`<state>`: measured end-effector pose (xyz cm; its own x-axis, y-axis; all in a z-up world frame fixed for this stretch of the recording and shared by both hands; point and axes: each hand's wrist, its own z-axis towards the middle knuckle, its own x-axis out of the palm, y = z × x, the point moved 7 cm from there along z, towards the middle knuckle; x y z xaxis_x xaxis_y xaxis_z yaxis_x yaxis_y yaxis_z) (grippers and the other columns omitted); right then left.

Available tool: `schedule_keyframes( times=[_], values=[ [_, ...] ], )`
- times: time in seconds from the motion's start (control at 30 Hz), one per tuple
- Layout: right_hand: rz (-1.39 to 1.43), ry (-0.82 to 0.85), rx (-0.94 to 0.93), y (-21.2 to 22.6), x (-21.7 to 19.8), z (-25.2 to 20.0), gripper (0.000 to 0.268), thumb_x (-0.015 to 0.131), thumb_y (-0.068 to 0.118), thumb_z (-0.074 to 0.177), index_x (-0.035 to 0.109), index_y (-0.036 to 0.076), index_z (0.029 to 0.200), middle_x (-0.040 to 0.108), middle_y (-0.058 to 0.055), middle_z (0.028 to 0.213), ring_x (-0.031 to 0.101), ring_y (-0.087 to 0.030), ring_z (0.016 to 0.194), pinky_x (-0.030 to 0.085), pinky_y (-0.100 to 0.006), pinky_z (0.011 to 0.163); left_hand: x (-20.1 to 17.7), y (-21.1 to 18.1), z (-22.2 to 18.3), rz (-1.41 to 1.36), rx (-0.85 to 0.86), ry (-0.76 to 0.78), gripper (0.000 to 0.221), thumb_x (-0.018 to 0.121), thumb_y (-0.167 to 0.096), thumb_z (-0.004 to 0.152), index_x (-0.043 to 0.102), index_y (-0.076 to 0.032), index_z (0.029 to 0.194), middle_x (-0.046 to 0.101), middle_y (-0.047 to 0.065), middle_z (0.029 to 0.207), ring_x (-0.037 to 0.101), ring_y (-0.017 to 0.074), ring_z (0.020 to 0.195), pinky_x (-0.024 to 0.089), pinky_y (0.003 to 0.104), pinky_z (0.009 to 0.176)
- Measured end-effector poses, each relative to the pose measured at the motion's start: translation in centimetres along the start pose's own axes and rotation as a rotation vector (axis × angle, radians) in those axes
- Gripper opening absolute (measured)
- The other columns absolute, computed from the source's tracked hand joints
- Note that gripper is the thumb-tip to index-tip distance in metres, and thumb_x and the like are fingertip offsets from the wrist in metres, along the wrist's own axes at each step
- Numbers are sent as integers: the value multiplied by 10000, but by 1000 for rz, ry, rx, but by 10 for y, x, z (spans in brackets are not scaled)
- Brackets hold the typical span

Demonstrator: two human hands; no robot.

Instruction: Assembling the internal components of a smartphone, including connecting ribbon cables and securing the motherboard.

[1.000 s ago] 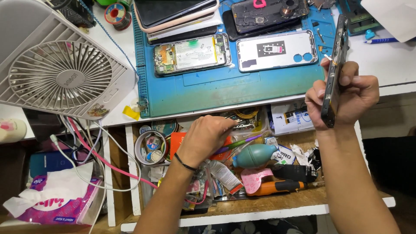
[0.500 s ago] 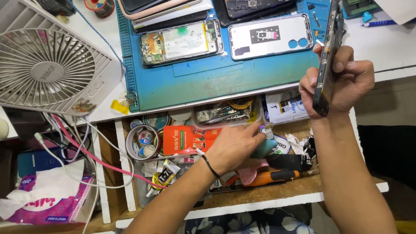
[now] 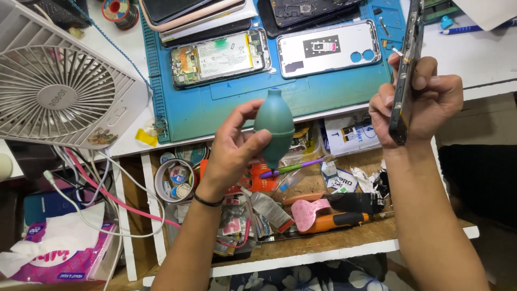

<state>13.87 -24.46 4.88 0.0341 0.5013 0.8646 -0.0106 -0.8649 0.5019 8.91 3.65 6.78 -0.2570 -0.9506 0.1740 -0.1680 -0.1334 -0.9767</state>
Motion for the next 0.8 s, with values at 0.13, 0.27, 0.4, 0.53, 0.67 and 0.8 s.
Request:
schedule_keyframes(
  times=[0.13,0.27,0.4,0.53,0.67,0.8],
  values=[
    [-1,-2,4,2,-1,0,182,520,194,829,478,115,671,691,-133,1078,580,-239,525,380,-226,414,3,10,3,52,-20,-89,659,734,-450,814,496,-97,1316,521,211,1294,760,250,779,654,292,473],
    [22,21,-3,1,0,1,190,508,191,847,478,108,678,704,-154,1104,607,-248,548,412,-232,427,39,8,-6,338,-89,154,511,605,-508,868,612,-172,1254,671,109,1240,773,218,927,674,282,693],
    [-7,-28,0,1,1,0,183,516,193,815,468,109,660,712,-142,1054,593,-252,525,390,-235,403,33,10,-3,705,242,37,233,614,-266,985,722,-135,1144,797,10,910,561,49,526,436,208,466],
    [-28,-11,5,-3,5,-1,167,510,199,816,494,111,675,685,-140,1055,565,-251,506,388,-237,405,47,34,-5,865,209,137,161,654,-264,974,758,-168,1052,784,-16,784,617,56,493,538,211,473],
    [-44,-33,-2,-3,4,-2,159,505,198,801,461,120,670,701,-140,1041,585,-249,511,369,-229,409,77,57,-9,1176,107,319,328,610,-328,989,587,-252,1307,711,40,706,682,270,564,577,475,577],
    [-73,-58,-12,-3,7,-4,152,509,203,786,469,127,660,720,-136,1035,569,-250,492,351,-236,395,96,64,-9,1295,358,133,455,692,-324,963,471,-189,1338,537,53,912,523,257,466,418,418,315]
  ],
)
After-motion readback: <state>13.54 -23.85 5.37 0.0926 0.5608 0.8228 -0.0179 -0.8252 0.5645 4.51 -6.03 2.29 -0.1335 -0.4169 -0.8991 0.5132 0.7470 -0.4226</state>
